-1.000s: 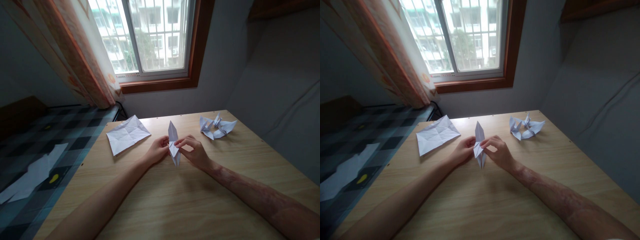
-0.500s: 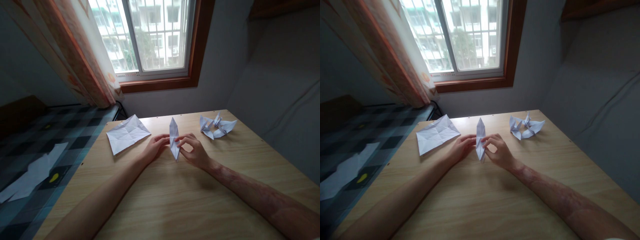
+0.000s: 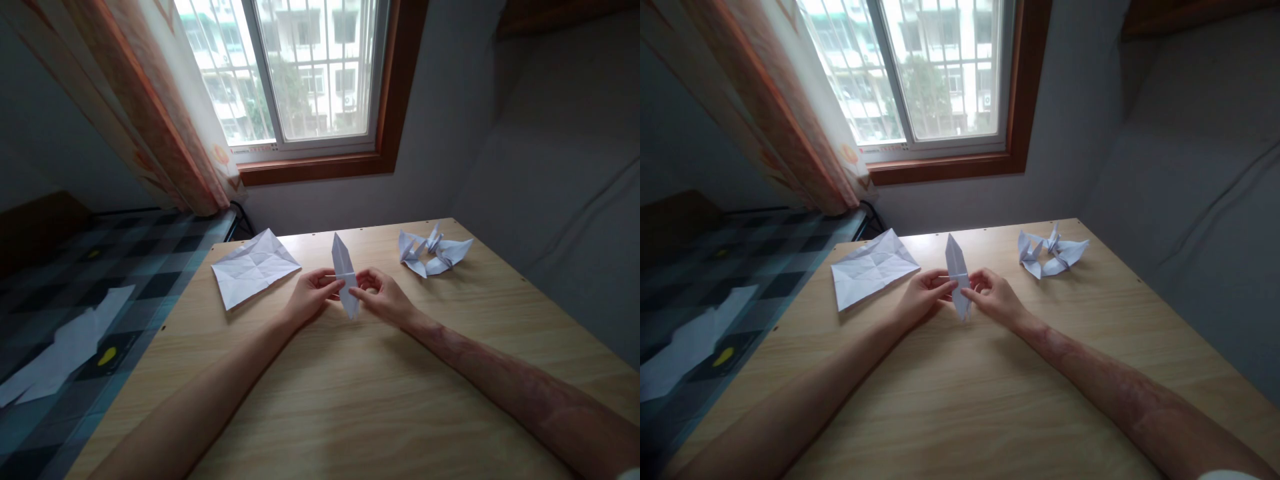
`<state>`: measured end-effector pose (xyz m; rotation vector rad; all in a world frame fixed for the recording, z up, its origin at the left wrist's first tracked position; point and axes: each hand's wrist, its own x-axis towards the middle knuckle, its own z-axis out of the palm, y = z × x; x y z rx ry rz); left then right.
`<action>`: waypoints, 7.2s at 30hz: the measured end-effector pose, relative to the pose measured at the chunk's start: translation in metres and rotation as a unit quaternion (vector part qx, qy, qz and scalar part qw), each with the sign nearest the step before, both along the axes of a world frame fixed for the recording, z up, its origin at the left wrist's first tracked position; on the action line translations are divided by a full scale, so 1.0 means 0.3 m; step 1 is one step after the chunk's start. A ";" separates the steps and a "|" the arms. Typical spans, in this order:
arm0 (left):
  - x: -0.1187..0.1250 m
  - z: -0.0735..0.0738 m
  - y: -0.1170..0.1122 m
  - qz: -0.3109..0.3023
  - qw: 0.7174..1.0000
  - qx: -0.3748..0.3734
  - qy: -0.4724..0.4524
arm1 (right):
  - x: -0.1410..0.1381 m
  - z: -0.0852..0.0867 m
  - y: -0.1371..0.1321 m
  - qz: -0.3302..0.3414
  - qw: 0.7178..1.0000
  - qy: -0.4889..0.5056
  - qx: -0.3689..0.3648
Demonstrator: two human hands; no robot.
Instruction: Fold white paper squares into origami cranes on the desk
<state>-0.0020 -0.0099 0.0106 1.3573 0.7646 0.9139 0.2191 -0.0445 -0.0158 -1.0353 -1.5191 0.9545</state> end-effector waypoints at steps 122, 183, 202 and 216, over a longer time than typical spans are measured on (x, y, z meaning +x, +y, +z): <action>-0.079 0.043 0.036 -0.125 0.824 0.459 0.308 | 0.070 0.047 0.013 0.077 0.911 -0.346 0.212; -0.064 0.002 0.038 -0.077 0.814 0.494 0.294 | 0.072 0.024 0.017 0.061 0.948 -0.234 0.208; -0.026 0.010 0.010 0.050 0.977 0.179 0.109 | 0.057 -0.002 0.033 -0.114 0.987 -0.044 0.106; -0.001 -0.007 0.001 0.027 0.994 0.093 0.044 | 0.023 0.030 0.007 0.015 0.997 -0.016 0.073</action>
